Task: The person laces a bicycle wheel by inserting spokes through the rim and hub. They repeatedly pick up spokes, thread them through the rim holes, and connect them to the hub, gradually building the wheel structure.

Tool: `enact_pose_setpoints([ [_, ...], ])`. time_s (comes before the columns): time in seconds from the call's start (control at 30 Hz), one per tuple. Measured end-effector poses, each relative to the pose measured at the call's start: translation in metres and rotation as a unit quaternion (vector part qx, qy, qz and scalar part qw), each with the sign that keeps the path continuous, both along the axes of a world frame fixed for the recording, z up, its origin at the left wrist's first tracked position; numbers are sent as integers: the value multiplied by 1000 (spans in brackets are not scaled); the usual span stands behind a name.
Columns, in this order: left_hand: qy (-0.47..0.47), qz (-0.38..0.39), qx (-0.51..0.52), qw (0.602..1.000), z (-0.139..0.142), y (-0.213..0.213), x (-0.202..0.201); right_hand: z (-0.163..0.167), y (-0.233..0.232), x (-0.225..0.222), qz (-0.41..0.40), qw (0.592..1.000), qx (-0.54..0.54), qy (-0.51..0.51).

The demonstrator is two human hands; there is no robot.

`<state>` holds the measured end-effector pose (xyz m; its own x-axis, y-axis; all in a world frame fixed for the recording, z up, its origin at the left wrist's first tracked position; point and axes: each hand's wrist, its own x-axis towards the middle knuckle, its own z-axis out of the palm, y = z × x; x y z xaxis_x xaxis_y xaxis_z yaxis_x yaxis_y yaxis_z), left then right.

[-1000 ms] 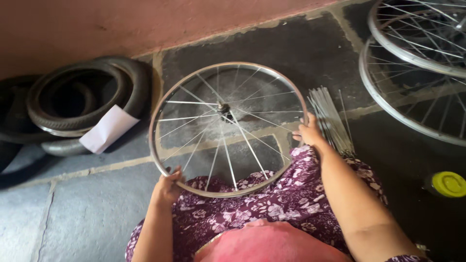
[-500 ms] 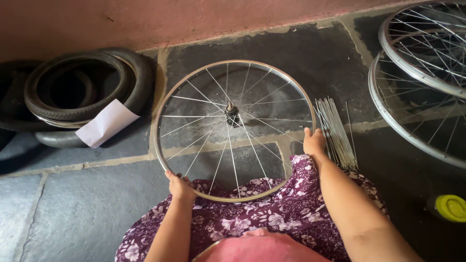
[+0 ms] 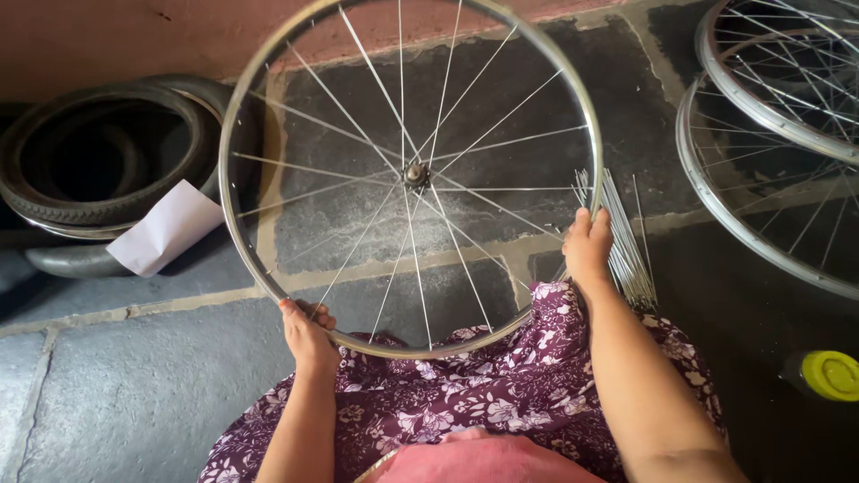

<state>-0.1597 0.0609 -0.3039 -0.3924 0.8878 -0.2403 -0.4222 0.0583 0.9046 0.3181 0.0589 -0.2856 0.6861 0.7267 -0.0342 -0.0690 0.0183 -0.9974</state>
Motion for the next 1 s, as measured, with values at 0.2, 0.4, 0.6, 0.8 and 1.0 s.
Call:
enact_pose_setpoints([
  [0.2, 14, -32, -21, 999, -15, 7, -3, -22, 4, 9, -4, 997, -51, -56],
  [0.4, 29, -75, -126, 989, -33, 17, -2, -33, 13, 11, -11, 979, -189, -77],
  [0.6, -2, -81, -160, 984, -45, 20, -6, -26, 12, 10, -11, 952, -234, -196],
  [0.8, 33, -88, -139, 986, -42, 16, -4, -25, 11, 14, 15, 972, -204, -115],
  [1.0, 44, -63, -54, 996, -6, 9, 2, -18, 10, 17, 5, 996, -69, -53],
])
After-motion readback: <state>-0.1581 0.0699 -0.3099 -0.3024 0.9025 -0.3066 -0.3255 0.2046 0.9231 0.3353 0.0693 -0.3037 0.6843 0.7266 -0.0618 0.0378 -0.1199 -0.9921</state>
